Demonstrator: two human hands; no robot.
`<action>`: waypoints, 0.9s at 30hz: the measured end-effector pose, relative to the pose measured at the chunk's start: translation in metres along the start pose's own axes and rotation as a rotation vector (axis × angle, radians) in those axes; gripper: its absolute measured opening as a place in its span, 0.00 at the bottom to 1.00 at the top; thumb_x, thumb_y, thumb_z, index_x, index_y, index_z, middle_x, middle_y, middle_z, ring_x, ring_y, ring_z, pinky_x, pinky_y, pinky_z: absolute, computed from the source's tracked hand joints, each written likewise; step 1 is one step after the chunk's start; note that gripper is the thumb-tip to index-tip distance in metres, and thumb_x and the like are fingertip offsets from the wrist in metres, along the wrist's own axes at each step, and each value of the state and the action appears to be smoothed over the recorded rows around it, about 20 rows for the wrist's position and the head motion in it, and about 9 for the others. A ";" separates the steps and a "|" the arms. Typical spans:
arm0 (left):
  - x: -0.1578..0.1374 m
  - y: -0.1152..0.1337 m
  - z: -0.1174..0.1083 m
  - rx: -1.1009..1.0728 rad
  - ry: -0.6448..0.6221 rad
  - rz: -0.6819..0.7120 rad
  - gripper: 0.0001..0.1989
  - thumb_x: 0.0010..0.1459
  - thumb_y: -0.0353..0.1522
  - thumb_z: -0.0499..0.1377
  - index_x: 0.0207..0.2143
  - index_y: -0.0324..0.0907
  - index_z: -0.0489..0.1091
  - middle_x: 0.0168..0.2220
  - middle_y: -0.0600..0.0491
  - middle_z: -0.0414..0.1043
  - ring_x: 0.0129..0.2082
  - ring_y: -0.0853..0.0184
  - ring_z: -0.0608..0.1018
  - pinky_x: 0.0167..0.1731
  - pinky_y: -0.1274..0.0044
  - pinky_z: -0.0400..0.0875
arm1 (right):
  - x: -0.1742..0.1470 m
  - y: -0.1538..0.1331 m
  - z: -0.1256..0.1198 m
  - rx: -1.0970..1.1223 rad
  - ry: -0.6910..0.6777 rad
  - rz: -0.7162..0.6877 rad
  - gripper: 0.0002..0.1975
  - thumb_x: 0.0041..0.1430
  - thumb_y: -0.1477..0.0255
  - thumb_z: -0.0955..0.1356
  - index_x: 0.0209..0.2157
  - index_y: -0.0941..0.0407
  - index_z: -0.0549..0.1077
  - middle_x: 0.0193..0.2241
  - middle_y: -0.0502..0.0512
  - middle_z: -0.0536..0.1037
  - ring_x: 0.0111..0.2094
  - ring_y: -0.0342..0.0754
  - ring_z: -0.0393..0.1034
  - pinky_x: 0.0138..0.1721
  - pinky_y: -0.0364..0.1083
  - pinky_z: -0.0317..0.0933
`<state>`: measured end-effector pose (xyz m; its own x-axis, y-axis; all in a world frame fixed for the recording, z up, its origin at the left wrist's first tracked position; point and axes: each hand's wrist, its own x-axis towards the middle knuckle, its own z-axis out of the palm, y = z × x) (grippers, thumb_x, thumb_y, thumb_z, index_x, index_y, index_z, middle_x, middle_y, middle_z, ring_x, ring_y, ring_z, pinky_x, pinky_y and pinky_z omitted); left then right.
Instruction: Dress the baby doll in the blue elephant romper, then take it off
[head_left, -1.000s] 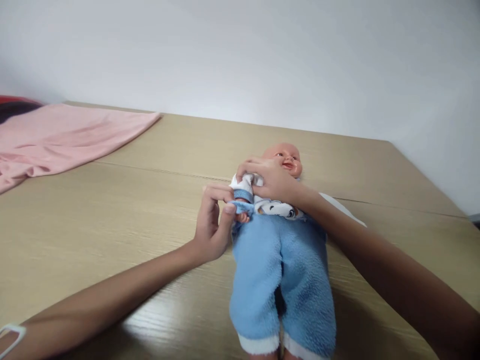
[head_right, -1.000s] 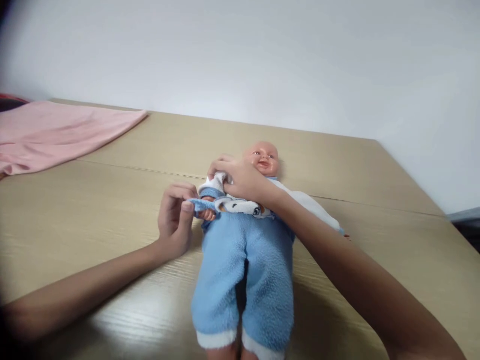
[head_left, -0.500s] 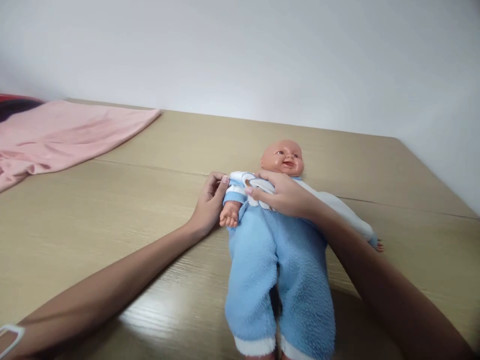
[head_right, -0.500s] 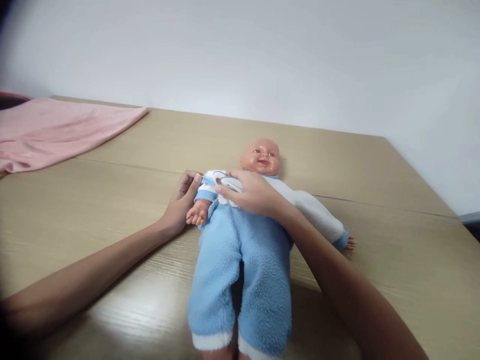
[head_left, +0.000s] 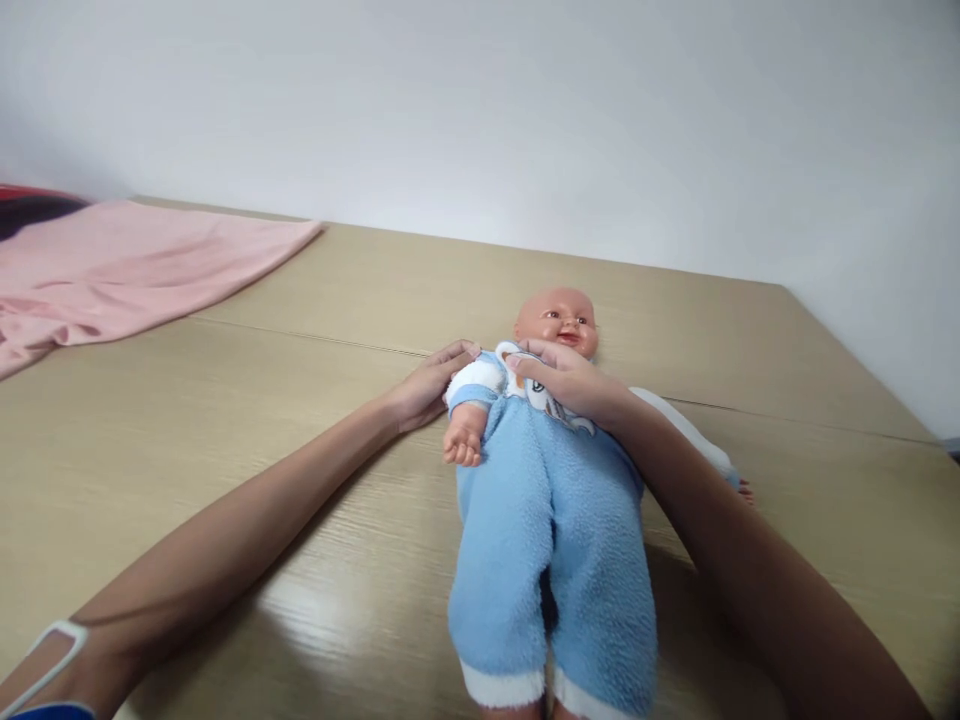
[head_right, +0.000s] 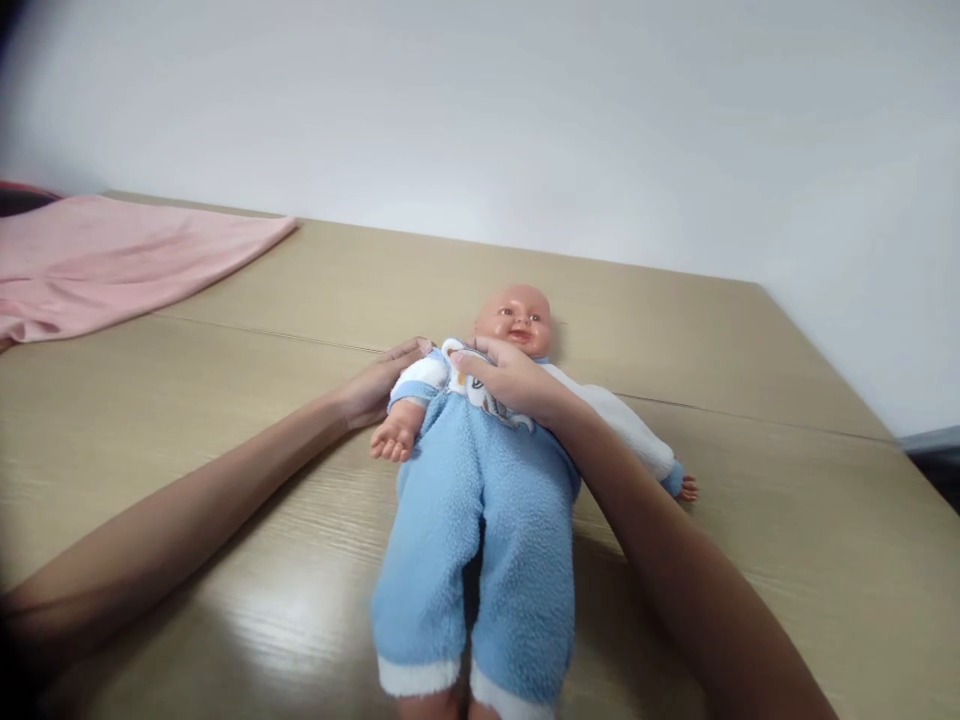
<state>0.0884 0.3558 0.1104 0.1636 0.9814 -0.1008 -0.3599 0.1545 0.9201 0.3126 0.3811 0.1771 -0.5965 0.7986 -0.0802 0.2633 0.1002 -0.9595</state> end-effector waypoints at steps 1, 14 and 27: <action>-0.002 0.001 0.001 0.006 0.001 0.013 0.23 0.55 0.48 0.79 0.37 0.43 0.75 0.32 0.55 0.73 0.29 0.70 0.73 0.29 0.79 0.69 | 0.000 0.000 0.000 0.013 0.005 0.009 0.17 0.66 0.53 0.75 0.39 0.51 0.75 0.35 0.50 0.77 0.38 0.50 0.70 0.40 0.47 0.63; 0.004 0.002 0.005 0.040 -0.033 0.105 0.21 0.58 0.45 0.77 0.39 0.46 0.70 0.32 0.59 0.72 0.30 0.70 0.71 0.30 0.79 0.66 | -0.002 0.002 0.002 0.079 0.018 0.013 0.15 0.66 0.57 0.76 0.39 0.53 0.74 0.33 0.48 0.74 0.35 0.46 0.67 0.37 0.45 0.60; 0.024 -0.004 0.009 -0.048 -0.117 -0.098 0.14 0.55 0.38 0.73 0.37 0.42 0.74 0.33 0.56 0.74 0.32 0.67 0.76 0.37 0.76 0.73 | -0.002 0.005 -0.003 0.045 0.092 0.034 0.15 0.65 0.61 0.74 0.32 0.51 0.68 0.28 0.45 0.66 0.31 0.46 0.59 0.33 0.46 0.52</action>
<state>0.1023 0.3778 0.1080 0.3052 0.9417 -0.1413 -0.3803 0.2566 0.8886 0.3178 0.3815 0.1733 -0.5153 0.8523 -0.0902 0.2470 0.0468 -0.9679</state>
